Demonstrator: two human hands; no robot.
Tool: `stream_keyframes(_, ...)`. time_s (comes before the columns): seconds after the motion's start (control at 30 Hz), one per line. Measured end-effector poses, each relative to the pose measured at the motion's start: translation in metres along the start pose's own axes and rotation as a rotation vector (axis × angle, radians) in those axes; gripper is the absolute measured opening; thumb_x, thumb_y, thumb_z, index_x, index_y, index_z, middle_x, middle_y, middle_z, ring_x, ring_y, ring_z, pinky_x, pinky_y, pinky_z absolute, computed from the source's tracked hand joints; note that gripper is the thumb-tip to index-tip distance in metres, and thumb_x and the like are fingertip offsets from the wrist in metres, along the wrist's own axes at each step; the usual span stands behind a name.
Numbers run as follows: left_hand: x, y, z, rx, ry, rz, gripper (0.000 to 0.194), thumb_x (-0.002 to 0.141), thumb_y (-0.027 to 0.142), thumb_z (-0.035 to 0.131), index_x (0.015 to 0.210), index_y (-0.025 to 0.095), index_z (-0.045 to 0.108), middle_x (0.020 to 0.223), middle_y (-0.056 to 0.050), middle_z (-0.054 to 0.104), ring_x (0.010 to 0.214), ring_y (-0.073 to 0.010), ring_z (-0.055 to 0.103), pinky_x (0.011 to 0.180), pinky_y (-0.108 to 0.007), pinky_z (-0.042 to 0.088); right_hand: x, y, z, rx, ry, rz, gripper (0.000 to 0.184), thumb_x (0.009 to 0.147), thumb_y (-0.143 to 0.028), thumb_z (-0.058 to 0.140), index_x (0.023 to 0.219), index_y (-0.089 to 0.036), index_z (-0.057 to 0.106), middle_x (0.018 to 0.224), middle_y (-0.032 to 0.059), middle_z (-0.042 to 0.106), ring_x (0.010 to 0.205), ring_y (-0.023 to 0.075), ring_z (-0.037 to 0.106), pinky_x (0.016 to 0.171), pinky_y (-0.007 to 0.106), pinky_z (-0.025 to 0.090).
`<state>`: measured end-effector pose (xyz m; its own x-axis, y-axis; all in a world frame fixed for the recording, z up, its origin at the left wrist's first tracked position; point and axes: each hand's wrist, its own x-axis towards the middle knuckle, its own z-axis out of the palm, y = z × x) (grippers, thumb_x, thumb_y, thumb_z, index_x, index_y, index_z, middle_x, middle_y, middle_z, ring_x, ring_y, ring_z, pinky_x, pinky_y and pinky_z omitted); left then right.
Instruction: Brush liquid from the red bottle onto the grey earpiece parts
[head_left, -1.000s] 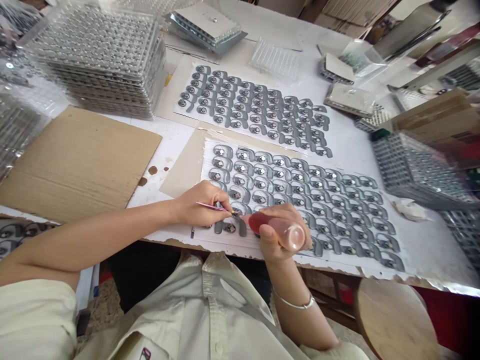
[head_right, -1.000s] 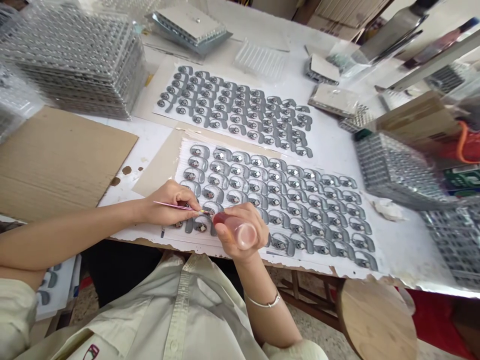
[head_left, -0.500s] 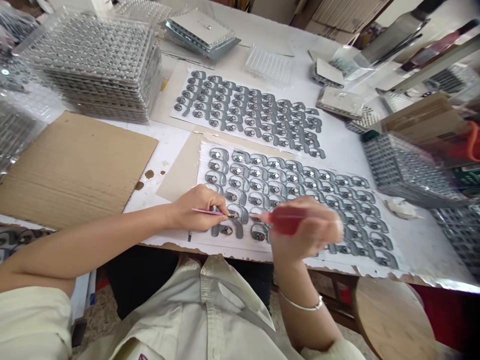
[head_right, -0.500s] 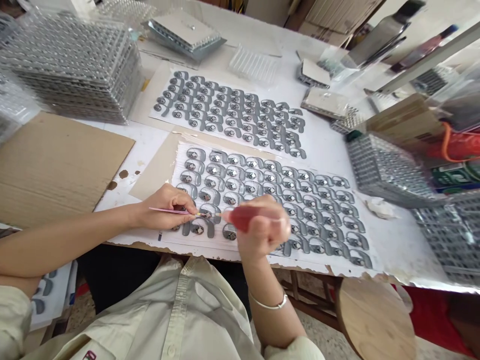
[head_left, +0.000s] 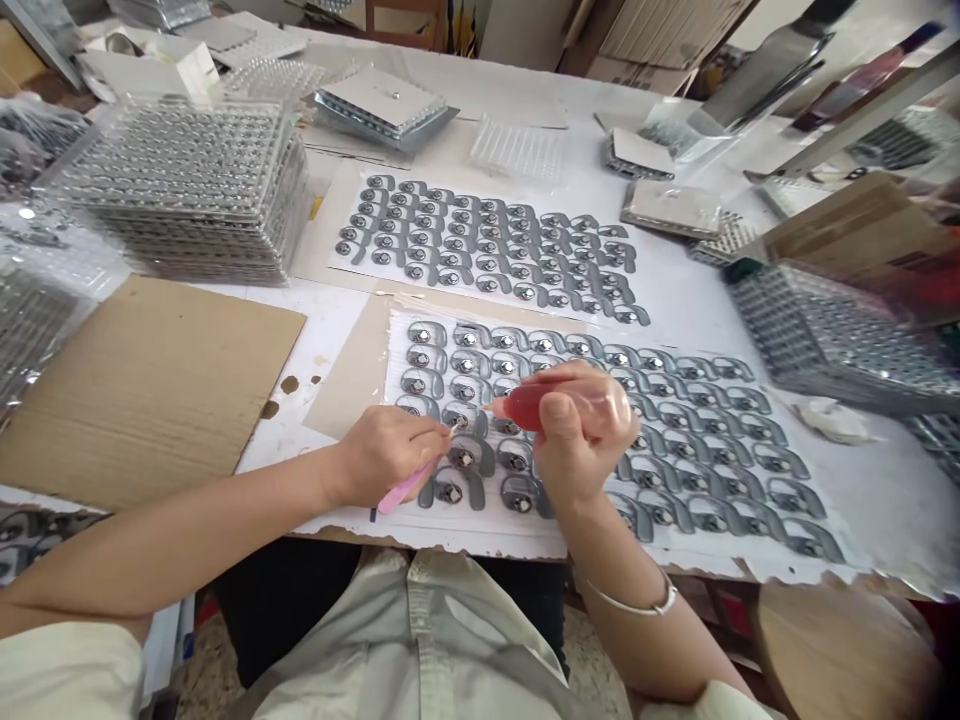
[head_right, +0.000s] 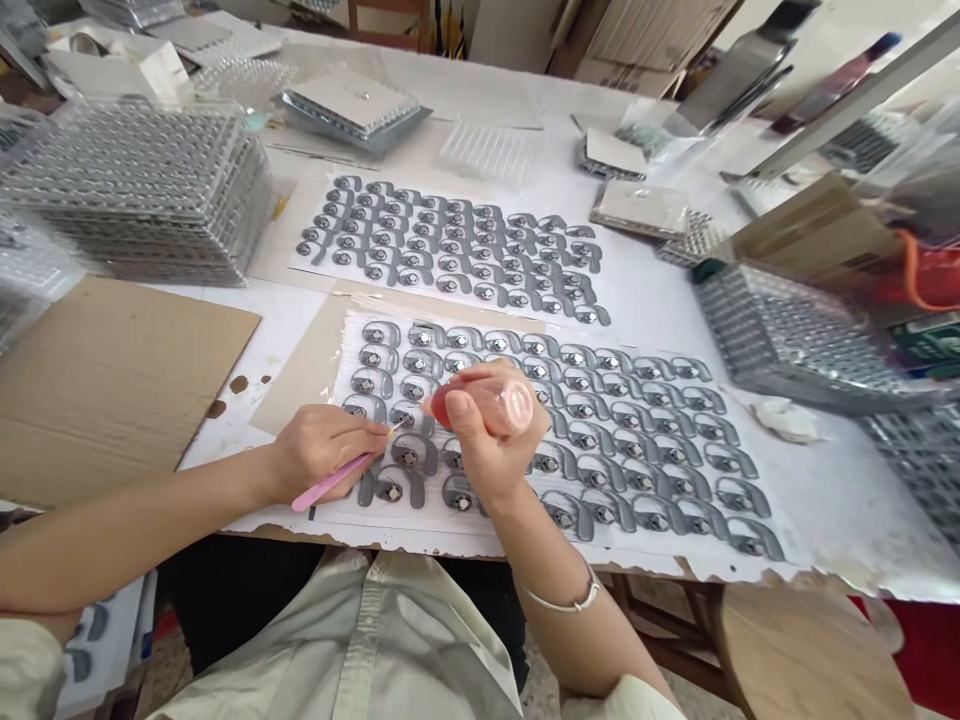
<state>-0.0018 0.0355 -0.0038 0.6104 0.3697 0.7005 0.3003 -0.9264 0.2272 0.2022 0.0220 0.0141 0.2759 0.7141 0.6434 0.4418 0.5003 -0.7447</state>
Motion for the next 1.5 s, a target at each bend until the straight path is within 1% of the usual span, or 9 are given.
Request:
stream_keyframes(0.27, -0.001, 0.000, 0.001, 0.004, 0.003, 0.010, 0.008, 0.081, 0.008, 0.056, 0.083, 0.015, 0.058, 0.079, -0.003, 0.072, 0.063, -0.0119, 0.068, 0.059, -0.022, 0.057, 0.000, -0.003, 0.002, 0.007, -0.066, -0.086, 0.019, 0.081, -0.037, 0.066, 0.078, -0.019, 0.064, 0.072, 0.0027, 0.063, 0.061, 0.0160, 0.059, 0.058, 0.034, 0.046)
stream_keyframes(0.43, -0.003, 0.000, 0.003, 0.023, -0.027, 0.025, 0.010, 0.079, 0.006, 0.055, 0.083, 0.013, 0.060, 0.081, -0.004, 0.072, 0.062, -0.0132, 0.067, 0.054, -0.023, 0.055, 0.000, -0.003, 0.005, 0.053, -0.084, -0.089, 0.016, 0.080, -0.033, 0.067, 0.077, -0.018, 0.062, 0.070, 0.0015, 0.062, 0.060, 0.0145, 0.057, 0.057, 0.032, 0.045)
stream_keyframes(0.6, -0.001, 0.003, 0.004, 0.104, -0.058, 0.063, 0.011, 0.078, 0.007, 0.053, 0.071, 0.014, 0.058, 0.075, -0.005, 0.071, 0.054, -0.0131, 0.062, 0.046, -0.024, 0.047, 0.001, -0.006, 0.007, 0.003, -0.162, -0.127, 0.015, 0.080, -0.031, 0.068, 0.077, -0.018, 0.062, 0.068, 0.0007, 0.063, 0.058, 0.0131, 0.057, 0.055, 0.030, 0.045)
stream_keyframes(0.73, 0.001, 0.006, 0.005, 0.166, -0.084, 0.118, 0.017, 0.079, 0.010, 0.055, 0.063, 0.014, 0.055, 0.072, -0.007, 0.069, 0.052, -0.0136, 0.059, 0.044, -0.025, 0.043, 0.001, -0.006, 0.009, -0.011, -0.200, -0.147, 0.014, 0.079, -0.030, 0.068, 0.077, -0.018, 0.062, 0.068, 0.0012, 0.063, 0.058, 0.0132, 0.057, 0.055, 0.030, 0.047)
stream_keyframes(0.83, 0.001, 0.007, 0.004, 0.203, -0.090, 0.130, 0.019, 0.081, 0.011, 0.054, 0.062, 0.014, 0.055, 0.072, -0.007, 0.068, 0.052, -0.0134, 0.058, 0.043, -0.025, 0.042, 0.000, -0.006, 0.011, -0.023, -0.224, -0.150, 0.013, 0.079, -0.027, 0.068, 0.074, -0.018, 0.060, 0.069, 0.0013, 0.062, 0.059, 0.0129, 0.058, 0.055, 0.029, 0.047)
stream_keyframes(1.0, -0.001, 0.007, 0.003, 0.211, -0.169, 0.122, 0.018, 0.084, 0.013, 0.050, 0.067, 0.014, 0.057, 0.072, -0.007, 0.067, 0.053, -0.0128, 0.058, 0.045, -0.025, 0.045, 0.000, -0.007, 0.012, -0.070, -0.273, -0.176, 0.014, 0.079, -0.022, 0.068, 0.071, -0.019, 0.057, 0.068, 0.0007, 0.061, 0.060, 0.0132, 0.059, 0.056, 0.029, 0.048)
stream_keyframes(1.17, -0.002, 0.006, 0.004, 0.195, -0.159, 0.102, 0.015, 0.081, 0.012, 0.049, 0.069, 0.014, 0.058, 0.069, -0.006, 0.065, 0.052, -0.0129, 0.058, 0.044, -0.025, 0.045, 0.001, -0.007, 0.013, -0.084, -0.281, -0.208, 0.014, 0.078, -0.019, 0.068, 0.071, -0.020, 0.056, 0.064, -0.0008, 0.058, 0.062, 0.0143, 0.060, 0.057, 0.030, 0.048)
stream_keyframes(1.37, -0.002, 0.006, 0.004, 0.194, -0.185, 0.101, 0.016, 0.082, 0.014, 0.048, 0.068, 0.014, 0.055, 0.070, -0.006, 0.064, 0.051, -0.0130, 0.057, 0.043, -0.025, 0.044, 0.001, -0.007, 0.013, -0.075, -0.264, -0.231, 0.014, 0.078, -0.019, 0.068, 0.071, -0.019, 0.056, 0.064, -0.0010, 0.058, 0.063, 0.0139, 0.059, 0.057, 0.029, 0.048)
stream_keyframes(1.5, -0.003, 0.006, 0.005, 0.167, -0.139, 0.094, 0.015, 0.082, 0.013, 0.049, 0.068, 0.015, 0.056, 0.068, -0.005, 0.065, 0.050, -0.0130, 0.058, 0.042, -0.026, 0.043, 0.001, -0.007, 0.014, -0.081, -0.275, -0.236, 0.013, 0.078, -0.020, 0.068, 0.073, -0.019, 0.056, 0.068, 0.0000, 0.059, 0.061, 0.0130, 0.057, 0.056, 0.029, 0.047)
